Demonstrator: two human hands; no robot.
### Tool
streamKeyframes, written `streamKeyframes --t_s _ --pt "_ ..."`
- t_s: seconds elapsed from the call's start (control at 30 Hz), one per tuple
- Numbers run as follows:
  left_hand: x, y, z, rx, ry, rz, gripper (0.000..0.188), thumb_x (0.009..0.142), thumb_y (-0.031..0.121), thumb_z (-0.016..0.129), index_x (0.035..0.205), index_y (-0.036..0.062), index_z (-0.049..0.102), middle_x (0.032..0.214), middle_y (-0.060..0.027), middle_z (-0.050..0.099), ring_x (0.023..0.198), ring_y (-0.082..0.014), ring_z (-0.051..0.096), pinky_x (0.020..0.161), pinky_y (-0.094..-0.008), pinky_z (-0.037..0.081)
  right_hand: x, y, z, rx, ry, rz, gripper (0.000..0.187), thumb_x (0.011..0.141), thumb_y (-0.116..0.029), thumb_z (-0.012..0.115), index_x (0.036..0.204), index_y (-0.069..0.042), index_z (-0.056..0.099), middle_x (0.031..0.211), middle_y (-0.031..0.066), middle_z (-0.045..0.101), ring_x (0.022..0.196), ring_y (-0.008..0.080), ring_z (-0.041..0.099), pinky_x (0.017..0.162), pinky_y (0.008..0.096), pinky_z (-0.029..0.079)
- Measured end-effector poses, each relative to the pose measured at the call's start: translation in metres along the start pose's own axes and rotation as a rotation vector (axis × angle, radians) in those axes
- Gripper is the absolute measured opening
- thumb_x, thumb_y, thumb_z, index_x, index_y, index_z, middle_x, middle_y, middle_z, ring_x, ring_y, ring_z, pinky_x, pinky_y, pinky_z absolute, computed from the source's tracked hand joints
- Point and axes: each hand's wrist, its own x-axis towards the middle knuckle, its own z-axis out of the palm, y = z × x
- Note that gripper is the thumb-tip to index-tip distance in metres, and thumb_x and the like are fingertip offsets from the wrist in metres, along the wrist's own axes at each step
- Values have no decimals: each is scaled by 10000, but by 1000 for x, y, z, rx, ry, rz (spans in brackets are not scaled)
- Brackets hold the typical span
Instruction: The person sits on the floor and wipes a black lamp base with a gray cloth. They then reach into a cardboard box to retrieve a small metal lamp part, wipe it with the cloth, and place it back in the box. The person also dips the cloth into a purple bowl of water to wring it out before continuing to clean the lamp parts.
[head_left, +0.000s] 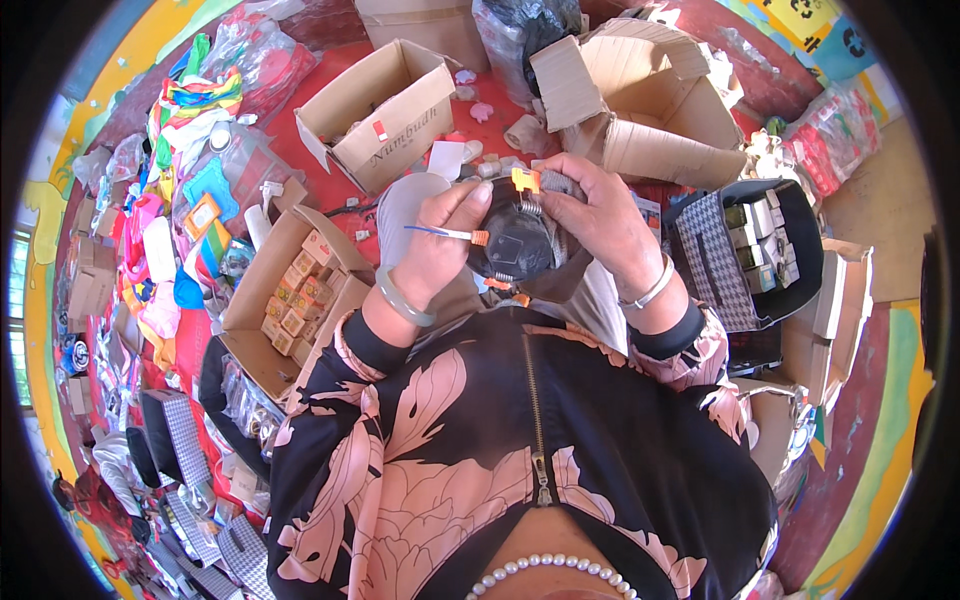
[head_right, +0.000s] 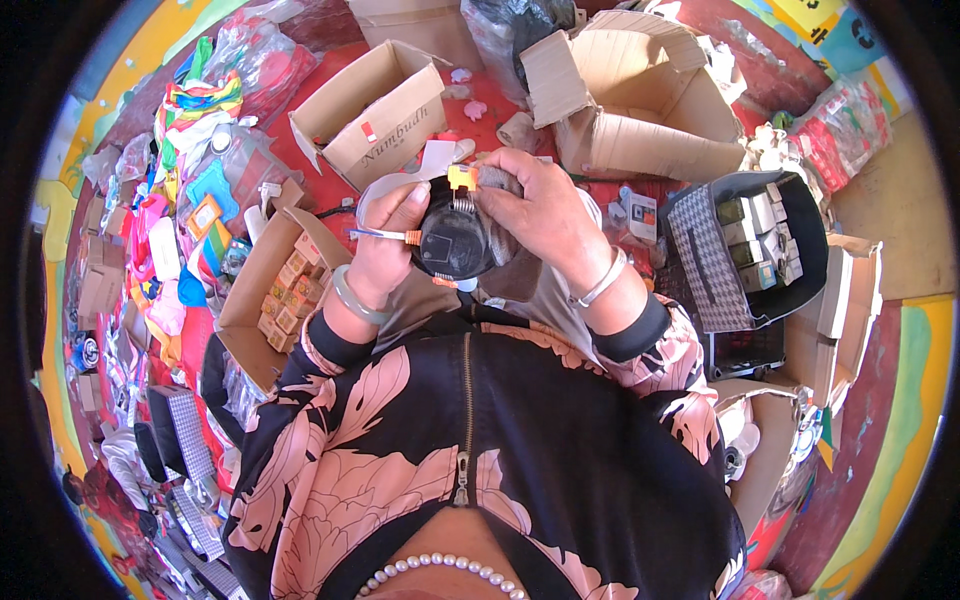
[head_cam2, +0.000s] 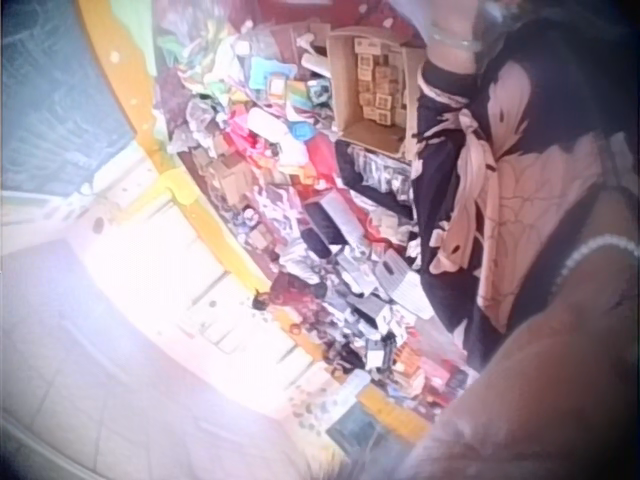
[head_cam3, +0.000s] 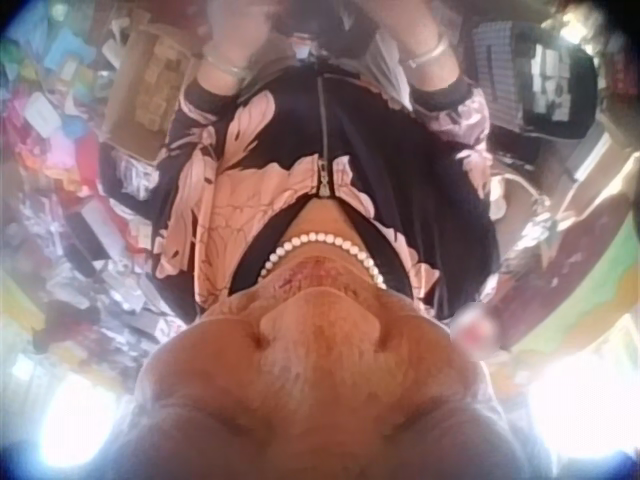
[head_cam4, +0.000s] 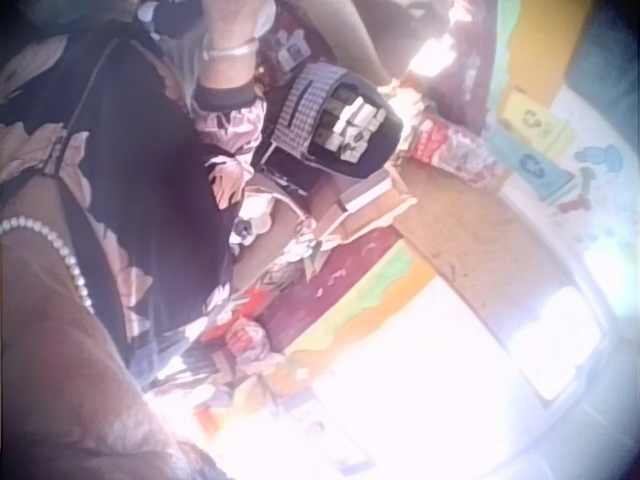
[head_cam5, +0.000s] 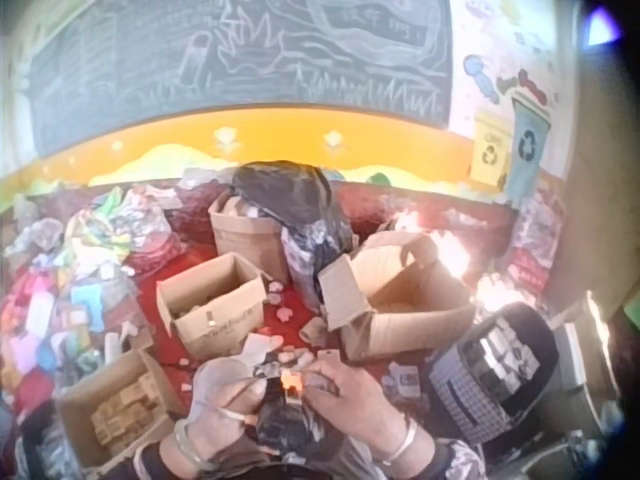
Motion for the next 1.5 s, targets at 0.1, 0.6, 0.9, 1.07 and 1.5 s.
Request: streamKeyframes --t_s 0.1,0.6,0.9,1.07,1.5 --pt "1 -1 -4 -81 -45 -118 318 936 232 465 943 -57 595 760 -54 581 679 -97 514 609 -250 423 4 9 1 96 -14 -33 199 778 -120 608 929 8 590 677 72 585 628 95 531 598 267 444" --pt "5 -10 21 -871 549 -285 292 938 252 458 963 -22 559 839 -69 617 685 -127 596 603 -245 490 -20 35 59 783 154 200 158 912 -183 507 986 -50 551 795 -29 549 711 47 465 631 211 411" --pt "13 -15 11 -551 517 -102 311 947 230 425 1053 -35 550 954 -104 627 810 -171 623 740 -300 509 -13 33 69 724 216 59 250 895 -119 518 1111 -12 456 868 32 559 769 96 491 714 236 425" --pt "5 -3 4 -160 224 -117 312 943 253 463 906 -26 600 700 11 541 625 -63 465 562 -223 387 3 27 31 292 314 -136 226 860 -113 571 1055 -5 537 855 48 579 792 80 512 711 223 431" --pt "11 -35 8 -945 491 -422 211 941 150 422 968 -11 556 900 -71 605 804 -144 598 713 -279 484 5 42 10 550 170 195 257 895 -225 557 1032 -9 583 839 9 613 776 67 532 711 220 442"
